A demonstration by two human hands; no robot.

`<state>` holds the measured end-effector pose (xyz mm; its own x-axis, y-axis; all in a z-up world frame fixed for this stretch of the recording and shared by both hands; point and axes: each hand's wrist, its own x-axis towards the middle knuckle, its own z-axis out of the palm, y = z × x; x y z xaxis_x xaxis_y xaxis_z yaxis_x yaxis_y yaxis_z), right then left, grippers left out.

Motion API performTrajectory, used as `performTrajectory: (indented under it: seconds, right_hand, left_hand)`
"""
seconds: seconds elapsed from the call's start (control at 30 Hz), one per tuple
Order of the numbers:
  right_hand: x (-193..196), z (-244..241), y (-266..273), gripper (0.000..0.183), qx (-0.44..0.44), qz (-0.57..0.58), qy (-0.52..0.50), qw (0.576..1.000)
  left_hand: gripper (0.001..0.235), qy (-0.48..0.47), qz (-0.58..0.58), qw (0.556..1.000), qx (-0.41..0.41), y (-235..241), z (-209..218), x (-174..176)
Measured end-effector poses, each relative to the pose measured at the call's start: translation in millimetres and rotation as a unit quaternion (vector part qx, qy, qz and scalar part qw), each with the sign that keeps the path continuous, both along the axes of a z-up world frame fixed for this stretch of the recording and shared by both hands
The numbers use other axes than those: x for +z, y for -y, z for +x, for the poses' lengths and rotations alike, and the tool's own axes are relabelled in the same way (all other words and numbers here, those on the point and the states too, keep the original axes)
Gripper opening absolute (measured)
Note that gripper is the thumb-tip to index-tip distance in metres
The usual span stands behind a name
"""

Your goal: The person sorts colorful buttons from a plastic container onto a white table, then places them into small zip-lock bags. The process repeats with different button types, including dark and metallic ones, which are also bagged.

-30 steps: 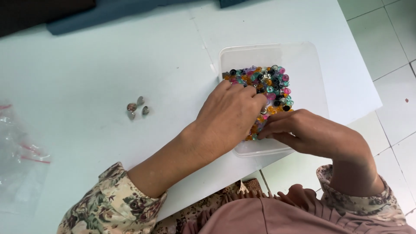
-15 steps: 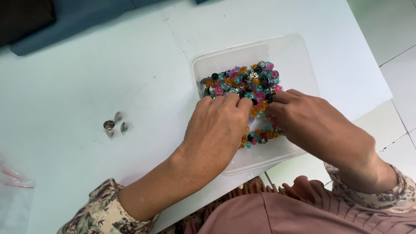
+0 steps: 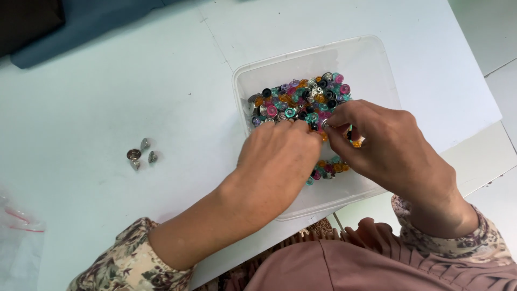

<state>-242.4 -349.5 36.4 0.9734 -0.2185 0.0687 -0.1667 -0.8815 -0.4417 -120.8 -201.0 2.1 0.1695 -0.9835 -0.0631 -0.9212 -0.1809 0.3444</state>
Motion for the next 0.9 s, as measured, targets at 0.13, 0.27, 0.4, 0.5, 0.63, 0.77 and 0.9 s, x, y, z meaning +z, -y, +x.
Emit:
performTrajectory:
  seconds: [0.13, 0.27, 0.4, 0.5, 0.63, 0.77, 0.9]
  right_hand:
    - [17.2, 5.0, -8.1, 0.01, -0.006, 0.078, 0.072, 0.994]
    - [24.0, 5.6, -10.5, 0.016, -0.051, 0.107, 0.131, 0.984]
    - [21.8, 4.9, -8.0, 0.031, -0.054, 0.116, 0.148, 0.981]
    - [23.1, 4.7, -9.6, 0.025, -0.061, 0.106, 0.173, 0.977]
    - [22.1, 2.6, -10.4, 0.022, -0.087, 0.138, 0.187, 0.969]
    - [22.4, 4.4, -12.6, 0.018, -0.087, 0.143, 0.196, 0.966]
    - [22.5, 5.4, -13.7, 0.016, -0.076, 0.148, 0.207, 0.964]
  left_hand:
    - [0.027, 0.094, 0.052, 0.994, -0.017, 13.7, -13.2, -3.5]
    - [0.023, 0.159, 0.097, 0.982, -0.005, 17.0, -15.7, -4.3]
    - [0.026, 0.234, -0.003, 0.969, 0.081, 16.1, -5.3, -11.0]
    - [0.037, 0.139, -0.056, 0.984, 0.092, 14.7, 6.4, -1.6]
    - [0.031, 0.062, -0.058, 0.988, 0.129, 23.9, 21.9, 2.4]
    - [0.028, 0.051, -0.025, 0.988, 0.142, 36.7, 26.2, -11.2]
    - [0.016, 0.176, -0.009, 0.976, 0.128, 43.8, 18.6, -26.3]
